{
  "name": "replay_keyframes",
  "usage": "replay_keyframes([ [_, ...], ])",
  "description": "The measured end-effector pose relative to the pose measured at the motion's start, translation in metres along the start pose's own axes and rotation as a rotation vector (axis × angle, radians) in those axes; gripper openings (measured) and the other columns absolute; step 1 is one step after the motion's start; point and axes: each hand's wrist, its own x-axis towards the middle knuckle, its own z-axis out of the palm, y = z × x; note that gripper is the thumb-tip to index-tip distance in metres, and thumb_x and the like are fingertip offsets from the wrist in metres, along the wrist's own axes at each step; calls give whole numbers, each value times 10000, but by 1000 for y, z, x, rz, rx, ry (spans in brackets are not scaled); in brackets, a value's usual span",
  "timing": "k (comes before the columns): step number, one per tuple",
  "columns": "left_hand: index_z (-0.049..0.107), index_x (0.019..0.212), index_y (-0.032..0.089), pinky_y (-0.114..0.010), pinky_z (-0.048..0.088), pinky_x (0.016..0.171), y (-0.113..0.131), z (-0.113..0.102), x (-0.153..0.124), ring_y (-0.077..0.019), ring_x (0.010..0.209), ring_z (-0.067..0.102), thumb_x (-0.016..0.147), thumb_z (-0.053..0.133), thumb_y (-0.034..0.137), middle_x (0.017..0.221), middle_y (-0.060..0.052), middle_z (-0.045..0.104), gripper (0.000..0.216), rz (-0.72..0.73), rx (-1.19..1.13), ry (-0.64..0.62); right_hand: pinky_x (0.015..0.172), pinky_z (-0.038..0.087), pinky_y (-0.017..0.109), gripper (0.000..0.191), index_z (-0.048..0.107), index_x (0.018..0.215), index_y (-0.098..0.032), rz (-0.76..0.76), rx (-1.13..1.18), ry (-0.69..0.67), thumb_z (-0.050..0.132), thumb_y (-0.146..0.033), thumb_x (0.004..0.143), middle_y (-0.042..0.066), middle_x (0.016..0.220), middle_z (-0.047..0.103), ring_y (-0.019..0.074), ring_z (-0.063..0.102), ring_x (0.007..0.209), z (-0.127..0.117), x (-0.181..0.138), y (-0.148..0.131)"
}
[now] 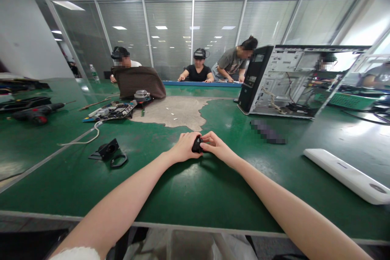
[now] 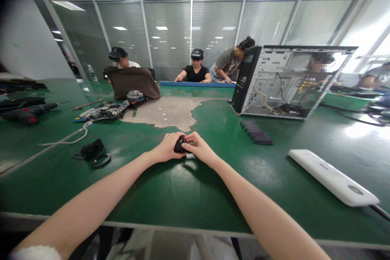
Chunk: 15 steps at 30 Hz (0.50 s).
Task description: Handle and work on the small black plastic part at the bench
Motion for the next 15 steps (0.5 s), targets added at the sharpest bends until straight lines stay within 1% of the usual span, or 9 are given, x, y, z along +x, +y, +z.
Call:
replay_keyframes([
  [5, 392, 1048, 209, -369, 315, 821, -1, 0, 0, -232, 928, 480, 600, 622, 377, 1013, -51, 514, 531, -12, 5, -4, 770, 434, 341, 286, 467, 887, -187, 60, -30, 37, 602, -322, 674, 34, 925, 542, 142, 545, 819, -1, 2, 3],
  [7, 391, 1050, 209, -367, 314, 818, -1, 0, 0, -229, 921, 480, 607, 614, 366, 1009, -49, 515, 520, -10, 10, -3, 763, 439, 336, 291, 465, 880, -192, 45, -15, 1, 616, -313, 663, 27, 917, 546, 141, 544, 821, -2, 1, 2],
  [11, 389, 1057, 206, -367, 313, 818, -1, 0, 0, -228, 915, 483, 596, 620, 351, 1014, -50, 512, 536, -12, 14, -10, 743, 447, 329, 364, 426, 891, -216, 1, 52, -97, 661, -284, 622, 5, 878, 560, 145, 547, 833, -4, -3, -1],
  [12, 389, 1058, 205, -368, 312, 820, -1, 0, 0, -229, 920, 482, 594, 622, 354, 1017, -51, 512, 540, -12, 12, -10, 750, 442, 332, 349, 425, 889, -217, -2, 54, -98, 652, -292, 633, 4, 877, 563, 145, 546, 837, -4, -3, -1],
  [15, 390, 1061, 209, -373, 310, 830, 0, 0, 0, -234, 942, 478, 598, 621, 366, 1032, -54, 508, 541, -15, 8, -9, 765, 431, 334, 260, 439, 863, -215, -3, 26, -44, 594, -333, 690, 3, 865, 570, 140, 546, 825, -3, -4, -4],
])
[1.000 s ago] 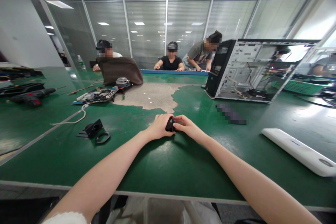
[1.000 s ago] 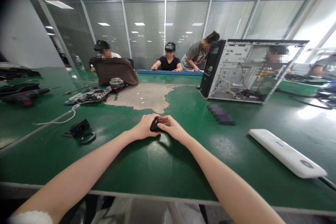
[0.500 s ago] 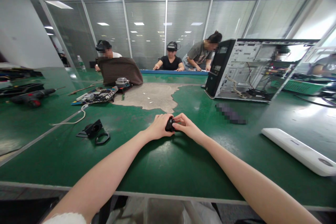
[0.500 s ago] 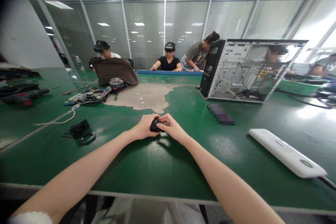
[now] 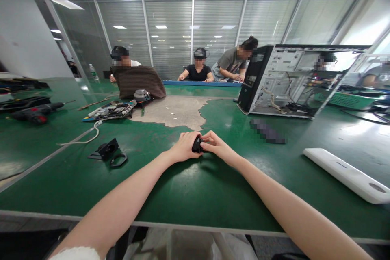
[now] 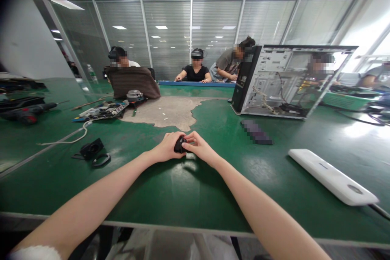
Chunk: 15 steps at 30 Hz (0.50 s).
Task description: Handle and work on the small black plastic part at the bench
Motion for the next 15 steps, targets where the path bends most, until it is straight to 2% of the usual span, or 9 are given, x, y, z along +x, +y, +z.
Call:
replay_keyframes([
  [5, 389, 1062, 212, -378, 310, 833, 1, 0, 0, -233, 939, 480, 602, 621, 366, 1021, -51, 513, 538, -14, -5, -2, 731, 447, 330, 293, 443, 873, -211, 29, -2, 41, 606, -349, 674, 6, 849, 567, 141, 549, 793, 2, 3, 3],
  [9, 395, 1048, 207, -371, 314, 822, -1, 1, 0, -230, 924, 480, 599, 625, 370, 1004, -50, 519, 530, -7, 2, 1, 768, 432, 345, 313, 471, 903, -194, 71, -39, 81, 611, -344, 666, 27, 898, 559, 142, 547, 806, 0, 6, 9],
  [15, 381, 1068, 204, -371, 312, 823, -2, 1, 0, -228, 918, 481, 606, 620, 356, 1009, -50, 517, 542, 6, 13, 0, 739, 439, 330, 354, 440, 902, -209, 23, 1, -43, 652, -301, 634, 9, 869, 566, 143, 550, 807, -1, 2, 3],
])
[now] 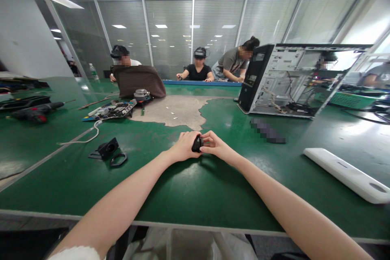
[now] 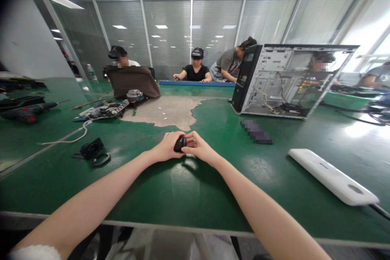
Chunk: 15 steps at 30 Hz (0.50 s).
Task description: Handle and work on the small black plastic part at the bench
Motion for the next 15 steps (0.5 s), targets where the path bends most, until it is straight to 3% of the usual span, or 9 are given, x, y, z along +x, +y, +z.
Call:
replay_keyframes([
  [5, 376, 1072, 213, -375, 302, 841, 0, 0, 0, -237, 964, 467, 594, 632, 362, 1049, -55, 500, 563, -14, -15, -4, 758, 436, 324, 241, 455, 857, -207, 3, -6, 66, 563, -365, 711, -1, 841, 568, 128, 542, 797, 3, -2, -5],
  [15, 395, 1049, 217, -380, 304, 835, 3, -2, 0, -236, 944, 474, 590, 631, 350, 1017, -49, 513, 533, -27, -25, -9, 788, 432, 354, 304, 488, 900, -189, 51, -22, 108, 608, -349, 670, 35, 930, 561, 145, 546, 829, 1, 4, 3],
])
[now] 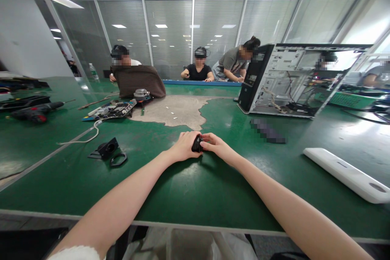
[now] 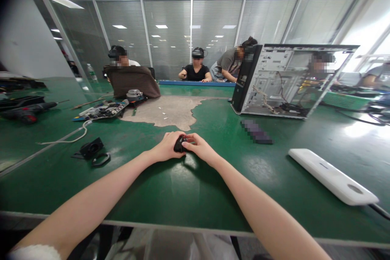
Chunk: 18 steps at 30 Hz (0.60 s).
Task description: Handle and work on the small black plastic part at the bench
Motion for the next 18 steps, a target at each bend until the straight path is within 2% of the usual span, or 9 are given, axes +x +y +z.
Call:
replay_keyframes([
  [5, 382, 1070, 207, -378, 308, 829, 0, 1, 0, -231, 931, 480, 602, 622, 342, 1013, -51, 513, 543, 24, 7, 14, 747, 445, 329, 342, 451, 902, -213, -53, 31, -102, 651, -297, 638, 8, 877, 573, 143, 549, 819, -1, -5, -6],
  [9, 375, 1077, 203, -379, 311, 833, 0, 1, -1, -237, 948, 473, 606, 623, 359, 1039, -60, 508, 555, 42, 18, 17, 752, 441, 313, 235, 461, 846, -214, -42, 22, -33, 574, -360, 702, -1, 852, 568, 130, 538, 808, 2, -5, -8],
  [13, 372, 1078, 217, -380, 307, 835, 1, 0, -1, -240, 952, 473, 603, 625, 354, 1041, -55, 510, 555, 16, 20, 2, 737, 448, 318, 274, 463, 864, -208, -17, 39, 2, 581, -383, 689, -5, 816, 564, 123, 542, 767, 4, -1, -3],
  [18, 380, 1072, 213, -381, 303, 840, 0, 0, 0, -242, 955, 470, 593, 633, 352, 1028, -56, 515, 559, 8, 18, -6, 765, 440, 337, 300, 490, 888, -189, 32, 38, 15, 595, -374, 676, 27, 885, 566, 137, 546, 801, 2, 1, 0],
])
